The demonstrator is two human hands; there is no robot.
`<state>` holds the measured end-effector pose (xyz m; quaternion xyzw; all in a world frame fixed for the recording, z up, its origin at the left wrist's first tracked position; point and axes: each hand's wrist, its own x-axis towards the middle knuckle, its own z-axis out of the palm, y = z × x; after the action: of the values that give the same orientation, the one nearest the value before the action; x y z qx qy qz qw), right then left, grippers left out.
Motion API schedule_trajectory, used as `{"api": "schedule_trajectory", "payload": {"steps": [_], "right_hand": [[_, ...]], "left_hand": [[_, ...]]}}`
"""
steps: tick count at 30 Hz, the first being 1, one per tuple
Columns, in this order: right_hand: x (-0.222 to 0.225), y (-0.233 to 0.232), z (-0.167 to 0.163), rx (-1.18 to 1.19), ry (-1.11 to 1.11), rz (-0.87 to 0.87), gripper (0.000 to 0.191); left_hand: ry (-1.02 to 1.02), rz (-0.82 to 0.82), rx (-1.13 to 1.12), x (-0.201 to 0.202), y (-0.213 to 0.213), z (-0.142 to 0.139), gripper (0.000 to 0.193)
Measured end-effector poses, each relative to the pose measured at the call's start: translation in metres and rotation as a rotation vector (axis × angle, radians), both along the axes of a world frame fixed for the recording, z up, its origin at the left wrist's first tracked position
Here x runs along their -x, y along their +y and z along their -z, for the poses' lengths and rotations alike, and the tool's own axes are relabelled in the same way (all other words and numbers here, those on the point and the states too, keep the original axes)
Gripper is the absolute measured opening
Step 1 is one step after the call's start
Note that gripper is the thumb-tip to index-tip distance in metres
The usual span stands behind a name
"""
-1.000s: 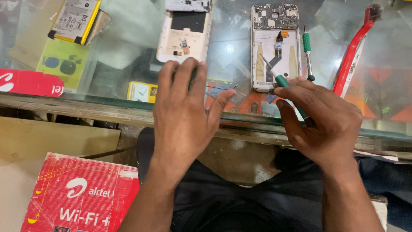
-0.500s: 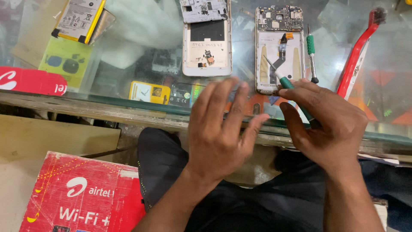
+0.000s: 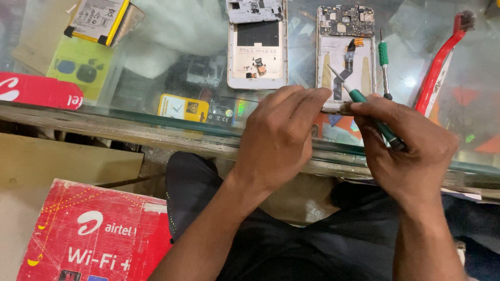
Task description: The person uses a metal spudger and a screwdriver to pry and unscrew components from a disassembled white smartphone. They remove a small metal bracket and then lift the motherboard from the phone chassis.
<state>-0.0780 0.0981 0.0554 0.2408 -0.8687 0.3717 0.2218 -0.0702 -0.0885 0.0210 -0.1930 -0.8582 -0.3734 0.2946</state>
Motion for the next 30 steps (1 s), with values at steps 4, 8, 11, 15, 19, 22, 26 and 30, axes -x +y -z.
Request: {"api": "schedule_trajectory", "payload": {"steps": [4, 8, 11, 15, 19, 22, 26, 30], "right_hand": [[-0.001, 0.001, 0.003, -0.036, 0.033, 0.025, 0.023], [0.000, 0.011, 0.010, 0.071, -0.011, -0.034, 0.019], [0.004, 0.017, 0.022, 0.350, -0.033, -0.124, 0.018], [0.010, 0.032, 0.029, 0.480, 0.085, -0.169, 0.019], [0.008, 0.037, 0.030, 0.536, 0.058, -0.154, 0.028], [0.007, 0.032, 0.029, 0.523, 0.027, -0.138, 0.033], [0.019, 0.021, 0.028, 0.408, 0.107, -0.202, 0.033], [0.031, 0.019, 0.029, 0.390, 0.138, -0.207, 0.029]], "left_hand": [[-0.043, 0.025, -0.049, 0.002, 0.002, -0.002, 0.040], [-0.035, -0.009, -0.036, -0.001, 0.005, 0.002, 0.036], [0.019, -0.019, -0.009, 0.000, 0.005, 0.005, 0.031], [0.058, -0.042, 0.024, -0.001, 0.005, 0.008, 0.029], [0.047, -0.026, 0.030, 0.000, 0.004, 0.009, 0.029], [0.049, -0.027, 0.060, 0.001, 0.004, 0.009, 0.025], [0.070, -0.018, 0.044, 0.000, 0.002, 0.008, 0.021], [0.112, -0.022, 0.078, 0.000, 0.001, 0.008, 0.017]]}}
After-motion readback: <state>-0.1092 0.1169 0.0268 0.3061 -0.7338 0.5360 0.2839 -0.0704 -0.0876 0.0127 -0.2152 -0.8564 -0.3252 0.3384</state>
